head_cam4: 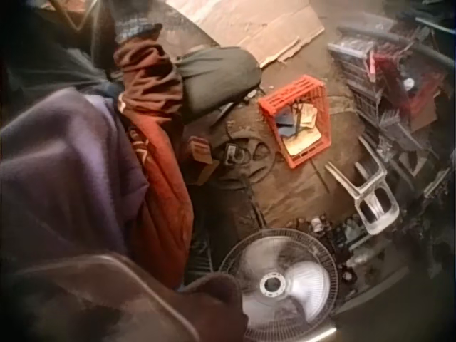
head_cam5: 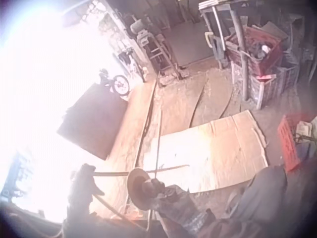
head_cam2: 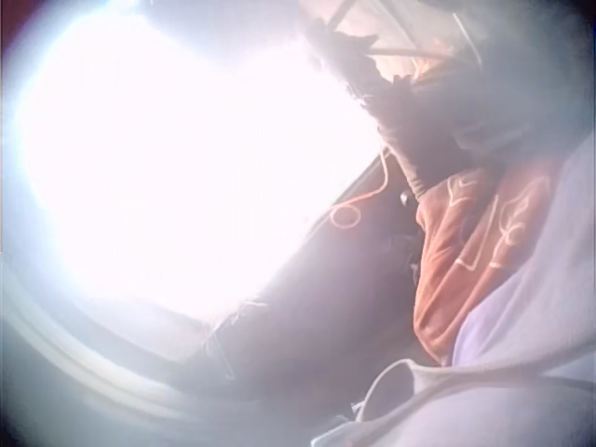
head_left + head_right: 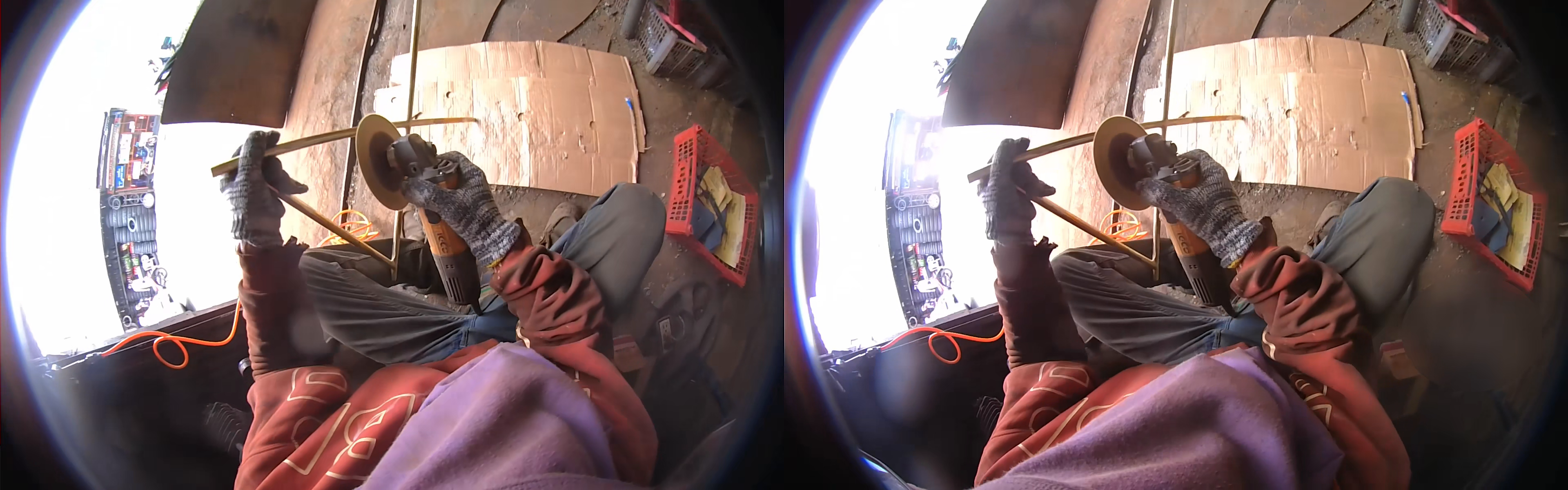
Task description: The person sands long metal pipes using a power sander while sitting on the floor, holding and rotating the pipes by hand.
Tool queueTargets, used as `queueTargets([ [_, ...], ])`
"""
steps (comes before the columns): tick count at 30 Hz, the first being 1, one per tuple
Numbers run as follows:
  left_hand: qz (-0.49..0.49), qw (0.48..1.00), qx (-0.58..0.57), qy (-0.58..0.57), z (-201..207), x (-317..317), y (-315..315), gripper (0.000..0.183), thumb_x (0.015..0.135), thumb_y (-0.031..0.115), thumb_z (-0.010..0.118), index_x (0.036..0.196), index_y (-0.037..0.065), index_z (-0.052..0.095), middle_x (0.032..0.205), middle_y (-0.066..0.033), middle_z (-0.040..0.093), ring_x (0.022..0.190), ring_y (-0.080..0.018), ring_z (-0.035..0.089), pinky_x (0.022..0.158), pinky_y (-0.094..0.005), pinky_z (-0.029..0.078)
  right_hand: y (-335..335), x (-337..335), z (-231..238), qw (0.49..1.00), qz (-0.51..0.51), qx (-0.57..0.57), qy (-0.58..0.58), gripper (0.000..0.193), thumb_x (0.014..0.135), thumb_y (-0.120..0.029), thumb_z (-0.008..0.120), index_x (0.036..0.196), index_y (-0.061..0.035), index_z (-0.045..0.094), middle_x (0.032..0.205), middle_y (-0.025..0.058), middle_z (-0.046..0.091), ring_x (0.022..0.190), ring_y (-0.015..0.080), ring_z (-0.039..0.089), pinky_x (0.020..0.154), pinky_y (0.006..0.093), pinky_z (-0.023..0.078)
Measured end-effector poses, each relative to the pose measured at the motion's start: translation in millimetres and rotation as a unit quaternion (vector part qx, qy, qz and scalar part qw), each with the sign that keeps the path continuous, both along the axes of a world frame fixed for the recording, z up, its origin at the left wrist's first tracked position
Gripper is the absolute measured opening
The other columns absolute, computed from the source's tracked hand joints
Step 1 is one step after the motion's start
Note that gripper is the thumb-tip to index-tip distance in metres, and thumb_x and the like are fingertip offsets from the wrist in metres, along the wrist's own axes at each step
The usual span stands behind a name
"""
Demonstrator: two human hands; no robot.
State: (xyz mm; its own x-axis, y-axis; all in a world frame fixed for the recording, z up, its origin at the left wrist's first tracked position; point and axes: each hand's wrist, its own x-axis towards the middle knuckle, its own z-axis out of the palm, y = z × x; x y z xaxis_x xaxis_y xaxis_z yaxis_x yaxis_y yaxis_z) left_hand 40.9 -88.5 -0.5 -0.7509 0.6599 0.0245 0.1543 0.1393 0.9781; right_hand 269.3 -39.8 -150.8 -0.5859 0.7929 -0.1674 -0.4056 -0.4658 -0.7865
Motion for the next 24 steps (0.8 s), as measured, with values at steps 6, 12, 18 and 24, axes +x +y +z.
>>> queueTargets([
  [6,0.087,0.995,-0.05,0.03,-28.8,12.4,-24.6,0.034,0.092,0.035,0.062,0.101,0.002,0.063,0.048,0.0017,0.036,0.034,-0.011,0.037,0.035,-0.0283,0.037,-10.4,-25.0,-38.5,0.999,0.023,0.002,-0.048,0.05,0.068,-0.033,0.088,0.094,-0.0037,0.056,0.084,0.0051,0.065,0.08,0.0132,0.062,0.072,0.0311,0.052],
  [12,0.17,0.985,-0.008,0.024,-32.2,25.1,-30.8,0.029,0.09,0.027,0.064,0.092,-0.001,0.066,0.046,-0.0006,0.041,0.029,-0.0131,0.038,0.027,-0.0293,0.036,-9.6,-26.1,-24.2,0.997,0.043,-0.015,-0.057,0.057,0.069,-0.029,0.087,0.109,-0.0007,0.059,0.096,0.0071,0.068,0.087,0.0142,0.065,0.079,0.0311,0.054],
  [18,0.173,0.985,-0.022,0.006,-17.8,31.5,-29.9,0.027,0.09,0.027,0.064,0.091,0.001,0.067,0.047,0.0023,0.038,0.03,-0.0104,0.033,0.027,-0.0274,0.029,4.3,-23.1,-35.5,0.992,0.063,-0.093,-0.061,0.049,0.072,-0.024,0.086,0.105,-0.0015,0.059,0.091,0.0068,0.067,0.076,0.0119,0.065,0.066,0.0274,0.055],
  [24,0.166,0.986,-0.016,0.007,-13.7,19.5,-27.8,0.023,0.091,0.025,0.062,0.093,0.002,0.064,0.046,0.0033,0.034,0.03,-0.0096,0.03,0.027,-0.0269,0.026,13.9,-23.5,-47.8,0.989,0.06,-0.11,-0.082,0.047,0.071,-0.028,0.085,0.1,-0.0024,0.057,0.087,0.0067,0.066,0.075,0.012,0.064,0.066,0.0283,0.053],
])
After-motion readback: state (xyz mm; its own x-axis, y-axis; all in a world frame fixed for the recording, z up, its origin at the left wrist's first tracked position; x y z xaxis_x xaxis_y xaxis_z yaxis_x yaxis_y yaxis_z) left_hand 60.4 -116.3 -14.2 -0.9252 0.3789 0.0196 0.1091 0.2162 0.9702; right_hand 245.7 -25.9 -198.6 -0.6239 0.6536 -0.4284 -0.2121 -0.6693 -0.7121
